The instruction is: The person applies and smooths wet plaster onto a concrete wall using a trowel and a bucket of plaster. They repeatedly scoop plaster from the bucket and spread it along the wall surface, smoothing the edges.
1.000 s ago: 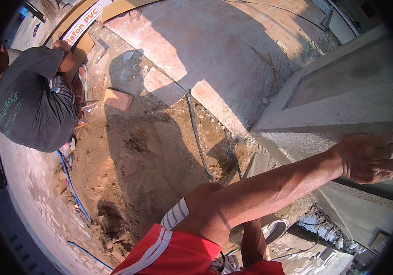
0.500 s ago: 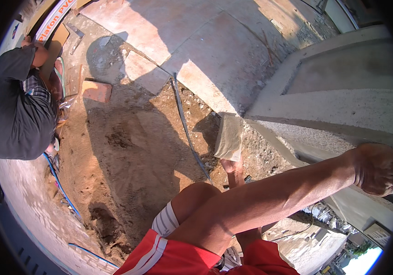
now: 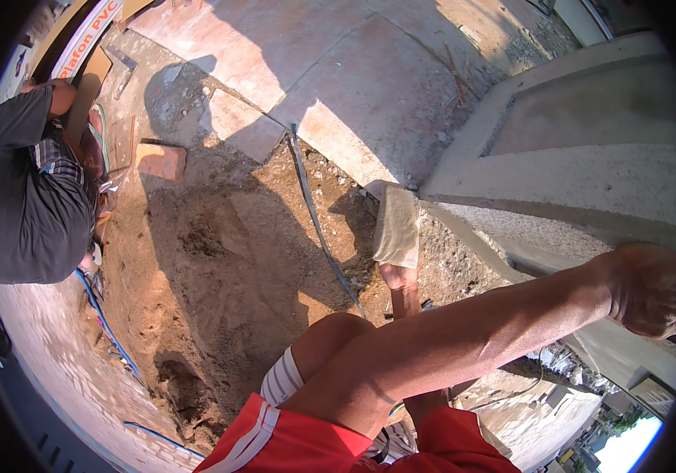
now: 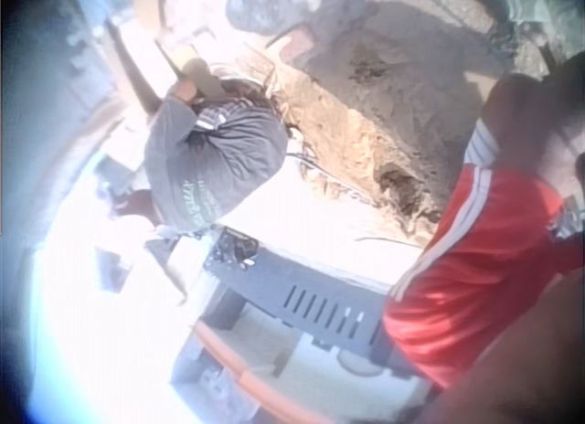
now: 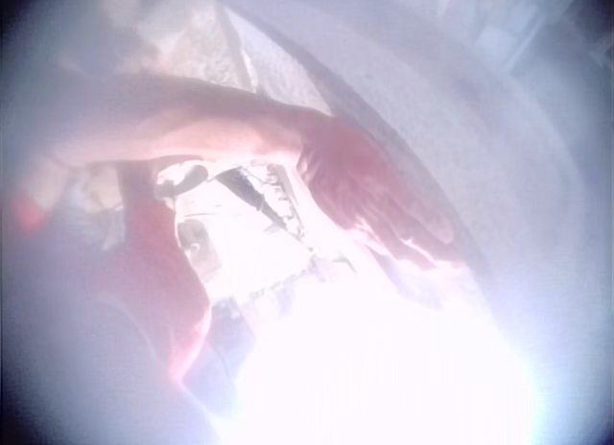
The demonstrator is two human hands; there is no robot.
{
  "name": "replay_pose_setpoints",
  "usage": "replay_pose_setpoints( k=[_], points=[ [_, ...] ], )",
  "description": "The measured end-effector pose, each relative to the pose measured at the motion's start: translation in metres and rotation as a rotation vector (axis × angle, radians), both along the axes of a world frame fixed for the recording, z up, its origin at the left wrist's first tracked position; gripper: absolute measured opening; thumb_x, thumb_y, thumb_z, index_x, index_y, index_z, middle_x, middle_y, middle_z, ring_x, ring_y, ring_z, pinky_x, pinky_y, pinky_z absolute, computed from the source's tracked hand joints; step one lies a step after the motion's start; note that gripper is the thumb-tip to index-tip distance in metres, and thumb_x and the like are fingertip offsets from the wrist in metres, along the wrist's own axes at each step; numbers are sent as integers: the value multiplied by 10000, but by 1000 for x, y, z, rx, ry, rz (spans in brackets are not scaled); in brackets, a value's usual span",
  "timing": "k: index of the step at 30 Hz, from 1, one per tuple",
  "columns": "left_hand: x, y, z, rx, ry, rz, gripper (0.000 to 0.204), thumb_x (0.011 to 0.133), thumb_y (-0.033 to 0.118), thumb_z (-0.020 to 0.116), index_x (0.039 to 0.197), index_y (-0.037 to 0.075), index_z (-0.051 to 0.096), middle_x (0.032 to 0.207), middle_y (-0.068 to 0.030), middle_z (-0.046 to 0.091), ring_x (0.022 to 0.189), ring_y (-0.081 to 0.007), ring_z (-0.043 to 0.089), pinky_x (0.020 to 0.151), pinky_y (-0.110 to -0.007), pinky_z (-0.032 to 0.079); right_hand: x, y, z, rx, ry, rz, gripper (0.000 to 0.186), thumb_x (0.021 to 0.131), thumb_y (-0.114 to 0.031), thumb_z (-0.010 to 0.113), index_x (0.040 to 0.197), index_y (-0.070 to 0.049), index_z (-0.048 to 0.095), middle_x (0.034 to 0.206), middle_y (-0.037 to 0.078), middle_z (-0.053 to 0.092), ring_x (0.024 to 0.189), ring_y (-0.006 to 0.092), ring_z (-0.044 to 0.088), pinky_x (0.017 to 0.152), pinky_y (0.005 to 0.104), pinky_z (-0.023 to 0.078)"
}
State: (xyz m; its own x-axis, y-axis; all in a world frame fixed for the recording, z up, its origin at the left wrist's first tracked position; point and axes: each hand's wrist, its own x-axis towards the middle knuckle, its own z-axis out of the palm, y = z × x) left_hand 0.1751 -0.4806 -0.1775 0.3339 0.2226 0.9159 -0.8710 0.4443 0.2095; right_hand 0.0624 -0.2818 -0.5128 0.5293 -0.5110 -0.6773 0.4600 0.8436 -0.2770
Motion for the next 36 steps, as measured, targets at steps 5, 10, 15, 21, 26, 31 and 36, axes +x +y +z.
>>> replay_pose_setpoints(
  k=[5,10,15,21,26,31,36],
  points=[
    [12,18,-12,-12,-3,-12,341,829,263,570,1128,99,563,1261,-116,485,1236,-329,391,1058,-494,284,5,1,-2,9,-9,5,379,873,-143,531,1237,-44,498,1147,97,599,1055,246,579,872,405,497],
    [20,28,-10,-12,-37,-10,327,828,261,570,1113,101,578,1255,-115,489,1240,-322,386,1060,-491,284,18,-2,-2,0,-49,19,368,879,-144,522,1232,-42,502,1133,97,606,1041,243,589,856,396,510],
    [26,20,-10,23,-83,-13,314,827,259,569,1098,102,592,1250,-113,492,1243,-315,382,1062,-487,283,21,-14,-4,-17,-82,-18,358,885,-145,514,1226,-40,506,1119,97,614,1027,239,598,840,388,522],
    [82,-10,-1,-2,-430,288,349,818,196,572,1163,138,573,1285,-126,486,1290,-368,310,1079,-513,249,21,-37,26,-37,-162,-122,346,891,-146,504,1220,-37,511,1102,98,624,1010,235,609,820,378,538],
    [55,18,1,353,-478,174,515,716,340,540,1165,100,613,1382,-283,320,1360,-400,145,1099,-536,47,-49,-14,-9,47,-227,-306,301,905,-131,484,1185,-33,530,1096,102,623,958,219,631,858,377,521],
    [44,12,-4,313,-536,125,565,766,352,571,1253,67,530,1426,-233,260,1374,-422,59,1083,-580,65,-101,-2,-9,-152,-246,-529,404,865,-178,599,1227,-38,484,1115,86,611,977,213,619,867,387,508],
    [44,23,5,379,-566,272,601,753,345,607,1271,62,496,1427,-217,259,1366,-417,88,1076,-598,81,-97,-24,-15,-266,-404,-670,430,868,-166,590,1263,-58,462,1169,73,582,1067,227,572,946,431,451]
  ],
)
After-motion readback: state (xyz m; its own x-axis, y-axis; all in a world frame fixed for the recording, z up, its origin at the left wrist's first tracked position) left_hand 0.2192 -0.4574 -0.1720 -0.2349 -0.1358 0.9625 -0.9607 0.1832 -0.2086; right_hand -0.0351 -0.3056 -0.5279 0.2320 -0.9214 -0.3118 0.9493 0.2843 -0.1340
